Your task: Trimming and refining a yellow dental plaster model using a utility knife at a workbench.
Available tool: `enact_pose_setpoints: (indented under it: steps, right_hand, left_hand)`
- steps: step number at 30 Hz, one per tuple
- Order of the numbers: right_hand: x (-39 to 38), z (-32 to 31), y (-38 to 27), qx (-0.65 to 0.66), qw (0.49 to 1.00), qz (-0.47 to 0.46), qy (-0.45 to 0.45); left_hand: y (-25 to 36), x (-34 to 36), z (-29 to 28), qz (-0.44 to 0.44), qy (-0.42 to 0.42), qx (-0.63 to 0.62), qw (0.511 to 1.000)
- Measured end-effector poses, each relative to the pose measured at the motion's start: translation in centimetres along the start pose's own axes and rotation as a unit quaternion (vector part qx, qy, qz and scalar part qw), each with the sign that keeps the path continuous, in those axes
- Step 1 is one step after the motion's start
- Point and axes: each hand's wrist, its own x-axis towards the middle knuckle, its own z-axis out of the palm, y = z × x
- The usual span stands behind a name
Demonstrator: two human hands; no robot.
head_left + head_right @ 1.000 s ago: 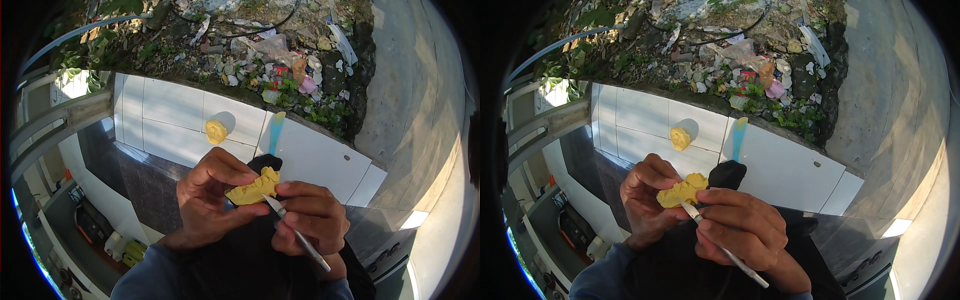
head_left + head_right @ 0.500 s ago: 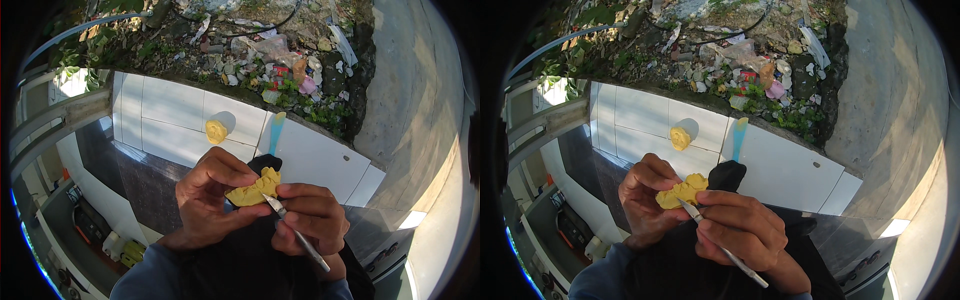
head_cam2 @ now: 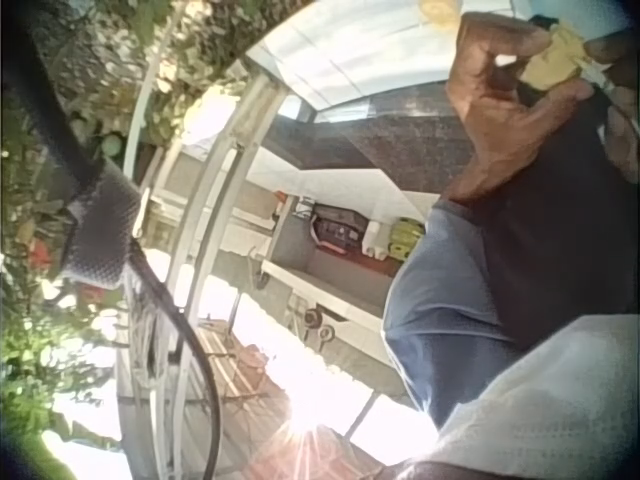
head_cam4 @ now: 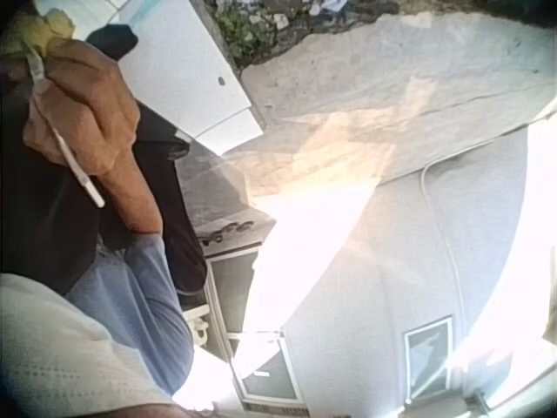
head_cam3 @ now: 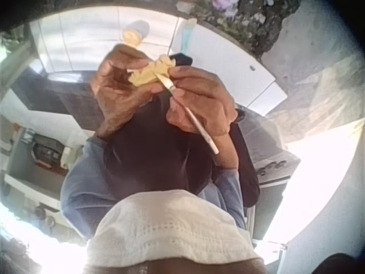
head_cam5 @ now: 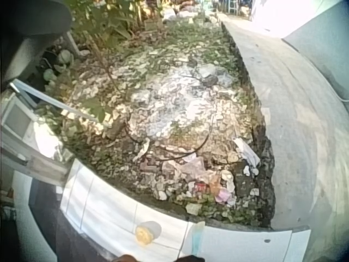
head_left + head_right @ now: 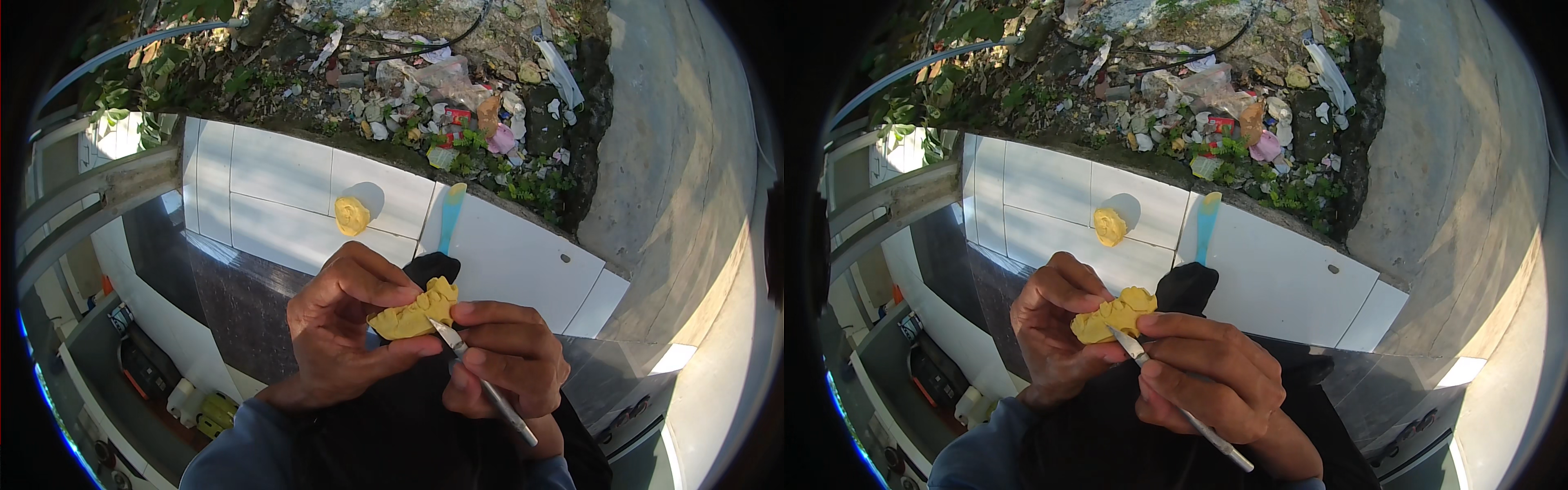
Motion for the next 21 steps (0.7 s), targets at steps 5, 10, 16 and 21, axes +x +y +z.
enact_pose_setpoints:
  steps: [5, 10, 16, 21]
  right_hand:
    - [-0.4, -0.2, -0.3, 0.053, 0.997, 0.041, 0.043]
    - [0.9, -0.2, 0.0, -0.112, 0.993, 0.0, 0.024]
    - [1.4, -0.7, 0.1, -0.224, 0.968, -0.068, -0.09]
    - [0.5, -1.6, 0.6, -0.186, 0.982, -0.04, -0.005]
  left_hand:
    - [0.1, 0.2, 0.3, 0.0, -0.003, -0.011, 1.0]
    - [0.1, 0.1, 0.1, 0.006, -0.01, 0.014, 1.0]
    - [0.1, 0.2, 0.0, 0.007, -0.019, 0.016, 1.0]
    - [0.1, 0.1, -0.1, 0.002, -0.01, 0.038, 0.999]
